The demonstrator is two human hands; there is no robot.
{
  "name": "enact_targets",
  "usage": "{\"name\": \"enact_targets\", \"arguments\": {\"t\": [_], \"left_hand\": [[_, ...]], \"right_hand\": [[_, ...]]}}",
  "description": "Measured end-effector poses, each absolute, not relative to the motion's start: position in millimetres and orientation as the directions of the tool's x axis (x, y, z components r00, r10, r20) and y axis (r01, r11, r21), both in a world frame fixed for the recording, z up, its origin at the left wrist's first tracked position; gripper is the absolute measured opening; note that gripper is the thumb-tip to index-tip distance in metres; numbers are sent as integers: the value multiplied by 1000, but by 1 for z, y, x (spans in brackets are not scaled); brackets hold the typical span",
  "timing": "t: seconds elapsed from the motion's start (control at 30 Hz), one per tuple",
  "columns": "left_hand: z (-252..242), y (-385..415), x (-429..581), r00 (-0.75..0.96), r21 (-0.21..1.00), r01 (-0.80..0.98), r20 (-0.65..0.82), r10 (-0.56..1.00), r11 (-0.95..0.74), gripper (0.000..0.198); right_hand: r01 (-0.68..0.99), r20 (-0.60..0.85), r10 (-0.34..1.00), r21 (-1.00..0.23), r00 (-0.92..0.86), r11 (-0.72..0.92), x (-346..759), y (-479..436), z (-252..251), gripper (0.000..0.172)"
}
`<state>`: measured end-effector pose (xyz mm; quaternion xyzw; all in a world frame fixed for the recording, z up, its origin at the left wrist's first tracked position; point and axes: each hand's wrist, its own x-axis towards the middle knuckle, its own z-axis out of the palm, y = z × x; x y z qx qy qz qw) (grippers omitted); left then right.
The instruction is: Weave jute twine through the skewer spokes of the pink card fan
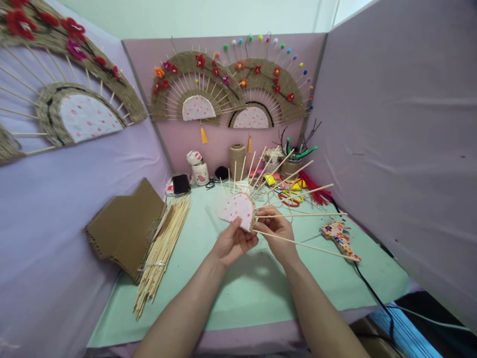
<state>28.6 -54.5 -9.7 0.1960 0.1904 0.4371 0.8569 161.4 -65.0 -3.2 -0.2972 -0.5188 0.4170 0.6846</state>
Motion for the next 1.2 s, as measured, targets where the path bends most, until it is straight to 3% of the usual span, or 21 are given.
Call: {"name": "enact_targets", "arguments": {"t": [0.3, 0.6, 0.77, 1.0, 1.2], "left_hand": [[-9, -53, 26, 549, 440, -715, -129, 826, 544, 23], [-9, -52, 26, 563, 450, -705, -116, 818, 549, 22], [-12, -53, 28, 578, 469, -686, -113, 808, 556, 23], [-19, -52, 28, 562, 489, -681, -128, 817, 545, 17], [-14, -52, 24, 572, 510, -664, -124, 811, 546, 21]], "right_hand": [[-303, 464, 883, -835, 64, 460, 160, -67, -2, 20], [-316, 408, 912, -861, 40, 399, 161, -65, -4, 26], [-386, 435, 899, -821, 54, 421, 163, -66, -5, 20], [-162, 514, 849, -834, 122, 528, 162, -64, -7, 15], [-160, 554, 813, -799, 179, 580, 169, -63, -9, 12]]}}
